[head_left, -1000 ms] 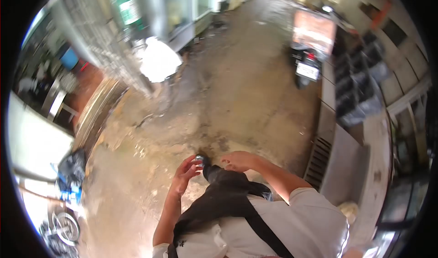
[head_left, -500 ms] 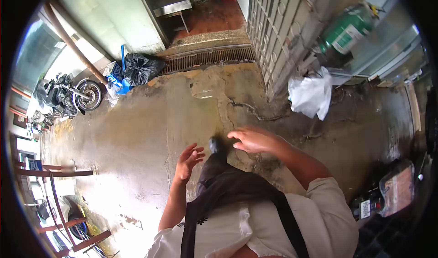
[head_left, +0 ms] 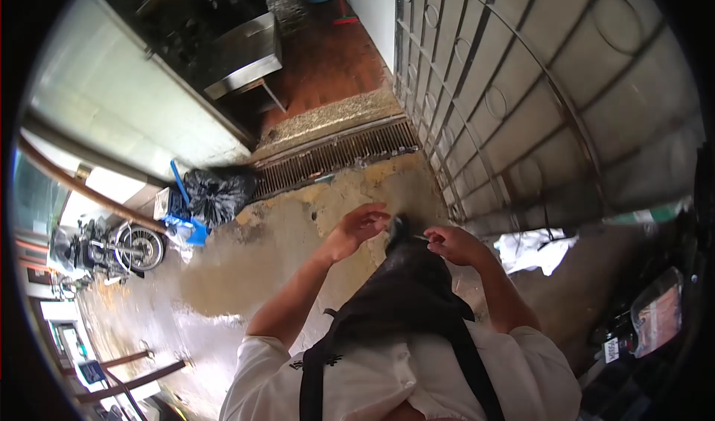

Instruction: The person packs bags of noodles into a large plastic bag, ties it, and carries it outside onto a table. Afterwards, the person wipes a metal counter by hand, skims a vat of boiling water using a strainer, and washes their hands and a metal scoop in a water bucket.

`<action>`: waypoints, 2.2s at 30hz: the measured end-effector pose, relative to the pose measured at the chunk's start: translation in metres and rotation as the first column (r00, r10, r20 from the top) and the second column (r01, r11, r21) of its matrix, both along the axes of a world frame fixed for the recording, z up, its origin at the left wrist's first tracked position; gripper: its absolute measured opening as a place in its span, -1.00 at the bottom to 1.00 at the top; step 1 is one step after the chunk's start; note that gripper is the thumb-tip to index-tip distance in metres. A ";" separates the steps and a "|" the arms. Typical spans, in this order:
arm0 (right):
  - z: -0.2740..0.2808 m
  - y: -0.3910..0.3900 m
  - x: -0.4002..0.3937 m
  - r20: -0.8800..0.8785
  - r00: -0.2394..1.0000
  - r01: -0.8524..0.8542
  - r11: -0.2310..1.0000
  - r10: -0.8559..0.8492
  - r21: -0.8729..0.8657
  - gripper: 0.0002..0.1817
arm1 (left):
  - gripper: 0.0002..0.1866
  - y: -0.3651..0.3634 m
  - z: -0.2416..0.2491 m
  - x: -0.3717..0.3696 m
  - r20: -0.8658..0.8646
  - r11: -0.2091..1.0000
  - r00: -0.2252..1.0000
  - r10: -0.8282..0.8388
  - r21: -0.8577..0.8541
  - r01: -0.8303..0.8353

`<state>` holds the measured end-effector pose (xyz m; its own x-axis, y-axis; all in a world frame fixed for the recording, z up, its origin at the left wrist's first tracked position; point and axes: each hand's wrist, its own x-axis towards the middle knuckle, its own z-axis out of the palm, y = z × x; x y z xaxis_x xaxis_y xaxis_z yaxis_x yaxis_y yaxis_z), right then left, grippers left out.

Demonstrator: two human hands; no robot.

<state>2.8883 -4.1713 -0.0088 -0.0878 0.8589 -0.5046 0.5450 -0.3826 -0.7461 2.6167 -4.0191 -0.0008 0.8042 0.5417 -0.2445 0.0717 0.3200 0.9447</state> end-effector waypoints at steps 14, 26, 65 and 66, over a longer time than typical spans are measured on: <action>0.002 0.331 0.111 -0.012 0.980 0.195 0.945 -0.199 0.262 -0.58 | -0.44 0.335 -0.005 0.175 -0.040 0.966 0.972 -0.232 -0.128 0.225; 0.002 0.242 0.008 0.215 0.362 0.899 0.401 -0.907 0.177 -0.60 | -0.43 0.443 -0.038 0.299 -0.012 0.349 0.349 -0.937 -0.075 0.934; 0.031 -0.036 -0.160 -0.238 0.353 0.820 0.176 -0.905 0.545 -0.62 | -0.45 0.101 0.045 0.152 -0.150 0.160 0.178 -0.973 0.127 0.979; 0.031 -0.038 -0.158 -0.234 0.354 0.815 0.177 -0.905 0.551 -0.63 | -0.45 0.100 0.045 0.154 -0.156 0.158 0.181 -0.971 0.145 0.977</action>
<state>2.7301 -4.2090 0.0222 0.9002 0.4262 0.0897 0.2227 -0.2733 -0.9358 2.7708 -3.9188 0.0444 0.7027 -0.6515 -0.2858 0.2157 -0.1878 0.9582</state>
